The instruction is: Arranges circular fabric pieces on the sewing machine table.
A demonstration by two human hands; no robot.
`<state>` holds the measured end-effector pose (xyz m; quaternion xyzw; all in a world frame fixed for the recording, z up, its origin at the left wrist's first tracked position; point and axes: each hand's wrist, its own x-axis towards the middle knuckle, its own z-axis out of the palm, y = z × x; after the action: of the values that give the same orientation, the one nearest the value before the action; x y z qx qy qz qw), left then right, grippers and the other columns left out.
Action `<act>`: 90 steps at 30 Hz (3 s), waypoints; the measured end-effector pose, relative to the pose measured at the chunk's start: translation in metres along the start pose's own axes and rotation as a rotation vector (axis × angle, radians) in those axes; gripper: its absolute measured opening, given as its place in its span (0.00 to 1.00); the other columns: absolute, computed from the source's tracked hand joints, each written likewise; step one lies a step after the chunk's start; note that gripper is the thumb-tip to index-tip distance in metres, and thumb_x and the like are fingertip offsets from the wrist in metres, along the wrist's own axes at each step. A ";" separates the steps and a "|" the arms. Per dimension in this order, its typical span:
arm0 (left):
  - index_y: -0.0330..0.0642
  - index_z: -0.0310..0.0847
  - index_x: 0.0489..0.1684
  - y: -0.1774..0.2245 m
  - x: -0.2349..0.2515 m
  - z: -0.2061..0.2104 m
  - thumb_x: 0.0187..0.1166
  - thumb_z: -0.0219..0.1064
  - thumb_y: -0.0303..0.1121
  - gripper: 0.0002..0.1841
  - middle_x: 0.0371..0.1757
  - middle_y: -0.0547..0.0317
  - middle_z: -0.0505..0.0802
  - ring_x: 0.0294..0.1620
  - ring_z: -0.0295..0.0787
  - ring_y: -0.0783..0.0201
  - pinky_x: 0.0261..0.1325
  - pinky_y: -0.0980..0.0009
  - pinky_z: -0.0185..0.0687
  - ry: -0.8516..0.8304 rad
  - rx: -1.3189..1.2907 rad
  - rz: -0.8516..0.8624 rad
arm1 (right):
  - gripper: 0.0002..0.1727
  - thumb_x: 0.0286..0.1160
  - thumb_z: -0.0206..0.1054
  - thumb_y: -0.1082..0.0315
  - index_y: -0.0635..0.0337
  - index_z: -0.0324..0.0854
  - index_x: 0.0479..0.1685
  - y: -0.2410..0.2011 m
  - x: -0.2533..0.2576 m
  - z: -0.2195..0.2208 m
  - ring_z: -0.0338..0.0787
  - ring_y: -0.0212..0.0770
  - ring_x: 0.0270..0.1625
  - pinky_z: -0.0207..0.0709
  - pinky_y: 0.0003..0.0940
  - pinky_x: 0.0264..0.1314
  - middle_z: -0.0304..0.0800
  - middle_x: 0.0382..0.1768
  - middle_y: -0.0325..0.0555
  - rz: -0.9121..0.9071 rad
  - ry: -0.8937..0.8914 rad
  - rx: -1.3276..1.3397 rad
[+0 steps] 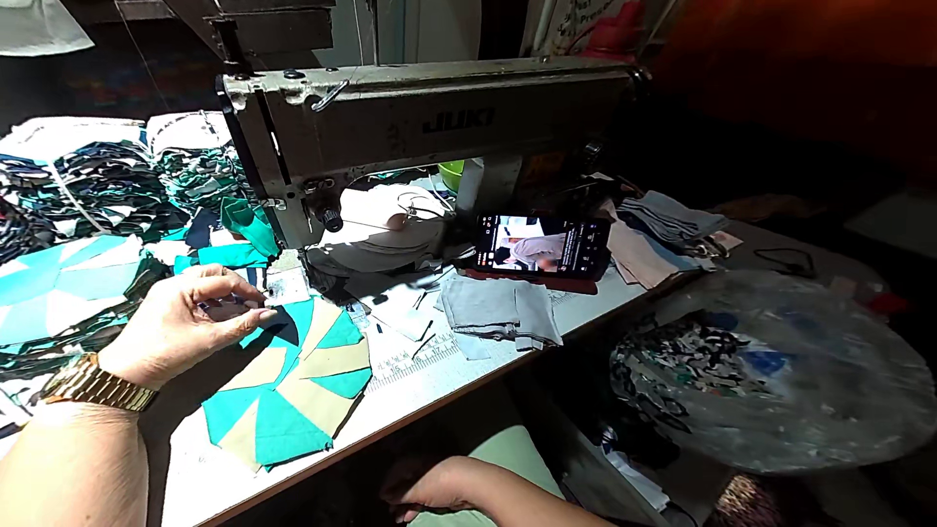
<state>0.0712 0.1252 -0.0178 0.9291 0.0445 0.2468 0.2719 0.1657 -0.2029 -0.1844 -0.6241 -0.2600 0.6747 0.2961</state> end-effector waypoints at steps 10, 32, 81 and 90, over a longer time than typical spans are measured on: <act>0.66 0.94 0.46 0.028 0.004 0.010 0.60 0.77 0.62 0.20 0.50 0.79 0.90 0.57 0.83 0.75 0.58 0.69 0.82 -0.103 0.016 0.173 | 0.22 0.90 0.57 0.69 0.70 0.70 0.78 0.005 0.005 0.000 0.85 0.46 0.63 0.78 0.42 0.69 0.79 0.69 0.63 -0.016 0.004 -0.022; 0.72 0.95 0.39 0.024 -0.001 0.013 0.56 0.77 0.67 0.19 0.42 0.84 0.87 0.47 0.83 0.81 0.45 0.79 0.82 -0.254 0.047 0.211 | 0.23 0.91 0.56 0.68 0.71 0.69 0.79 -0.001 0.002 -0.002 0.84 0.50 0.69 0.76 0.44 0.73 0.78 0.72 0.66 -0.010 -0.039 -0.053; 0.57 0.93 0.48 -0.036 -0.005 -0.001 0.80 0.60 0.60 0.22 0.52 0.65 0.92 0.53 0.90 0.64 0.56 0.49 0.86 0.017 0.293 -0.011 | 0.22 0.91 0.57 0.66 0.69 0.71 0.77 0.001 0.000 -0.002 0.86 0.46 0.64 0.78 0.41 0.71 0.81 0.69 0.62 -0.023 -0.026 -0.076; 0.52 0.94 0.51 -0.027 -0.005 -0.001 0.83 0.56 0.59 0.25 0.60 0.58 0.93 0.63 0.88 0.55 0.64 0.42 0.80 -0.022 0.342 0.003 | 0.22 0.91 0.57 0.67 0.70 0.72 0.76 0.002 0.001 -0.002 0.86 0.45 0.63 0.78 0.40 0.70 0.81 0.68 0.62 -0.038 -0.026 -0.081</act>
<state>0.0680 0.1472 -0.0332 0.9644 0.0814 0.2261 0.1100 0.1679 -0.2038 -0.1871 -0.6216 -0.3027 0.6661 0.2799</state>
